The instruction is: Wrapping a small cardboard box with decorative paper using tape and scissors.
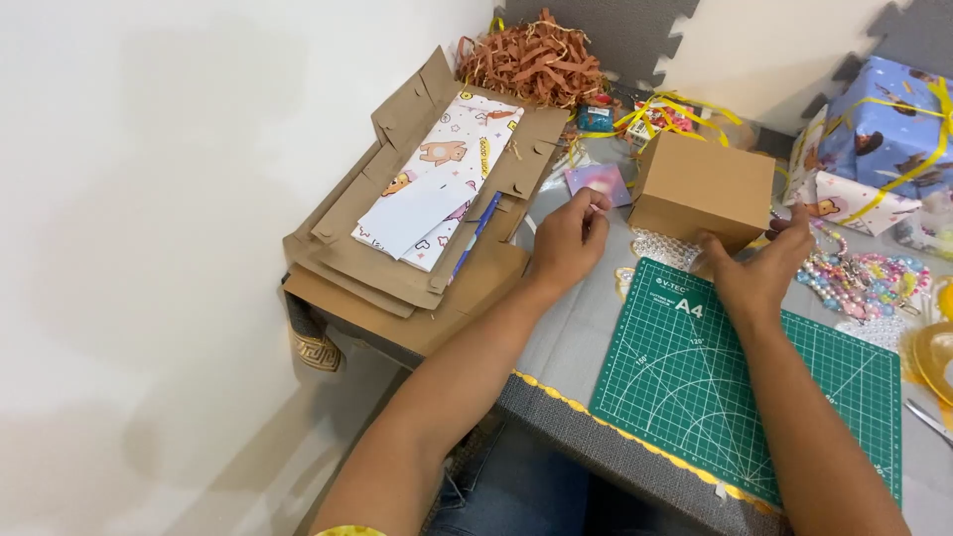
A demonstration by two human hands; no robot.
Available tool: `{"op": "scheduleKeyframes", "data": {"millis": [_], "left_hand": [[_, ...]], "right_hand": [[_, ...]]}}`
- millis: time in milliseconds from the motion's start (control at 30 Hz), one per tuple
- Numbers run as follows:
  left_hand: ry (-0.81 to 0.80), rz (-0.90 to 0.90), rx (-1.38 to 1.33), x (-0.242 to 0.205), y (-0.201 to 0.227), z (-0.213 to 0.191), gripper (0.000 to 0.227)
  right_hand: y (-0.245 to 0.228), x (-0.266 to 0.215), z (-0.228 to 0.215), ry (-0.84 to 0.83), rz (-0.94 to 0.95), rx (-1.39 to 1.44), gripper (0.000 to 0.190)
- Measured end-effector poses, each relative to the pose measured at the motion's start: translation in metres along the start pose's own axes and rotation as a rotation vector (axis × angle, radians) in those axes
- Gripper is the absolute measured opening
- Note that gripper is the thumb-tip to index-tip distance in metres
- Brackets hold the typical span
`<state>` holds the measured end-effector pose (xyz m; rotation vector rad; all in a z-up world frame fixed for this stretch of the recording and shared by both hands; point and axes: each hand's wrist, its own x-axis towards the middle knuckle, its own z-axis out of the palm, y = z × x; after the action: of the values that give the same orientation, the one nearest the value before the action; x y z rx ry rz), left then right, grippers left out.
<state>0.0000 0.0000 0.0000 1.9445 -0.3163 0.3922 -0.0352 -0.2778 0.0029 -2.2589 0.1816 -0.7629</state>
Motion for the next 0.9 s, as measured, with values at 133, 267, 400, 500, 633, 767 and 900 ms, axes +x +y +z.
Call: {"op": "scheduleKeyframes", "data": {"millis": [133, 267, 400, 500, 633, 767, 900], "left_hand": [[-0.075, 0.017, 0.085, -0.014, 0.001, -0.004, 0.014], [-0.144, 0.164, 0.194, -0.027, -0.018, 0.006, 0.013], [-0.169, 0.205, 0.222, -0.027, -0.029, 0.017, 0.013], [-0.202, 0.241, 0.237, -0.026, -0.034, 0.022, 0.011], [-0.206, 0.224, 0.201, -0.02, -0.028, 0.014, 0.01], [-0.289, -0.025, 0.186, -0.007, -0.013, 0.003, 0.014], [-0.379, -0.111, 0.276, 0.003, -0.007, 0.0, 0.021]], "right_hand": [[-0.013, -0.002, -0.005, -0.023, -0.017, -0.016, 0.105], [-0.016, -0.007, -0.006, -0.025, -0.081, -0.06, 0.106], [-0.016, -0.01, -0.008, 0.043, -0.253, -0.141, 0.098], [-0.031, -0.006, -0.019, 0.069, -0.369, -0.016, 0.09], [-0.016, 0.022, -0.022, 0.165, -0.329, 0.12, 0.062], [-0.049, 0.037, -0.016, 0.174, -0.216, 0.276, 0.051], [-0.122, 0.028, 0.022, -0.105, -0.028, 0.375, 0.027]]}}
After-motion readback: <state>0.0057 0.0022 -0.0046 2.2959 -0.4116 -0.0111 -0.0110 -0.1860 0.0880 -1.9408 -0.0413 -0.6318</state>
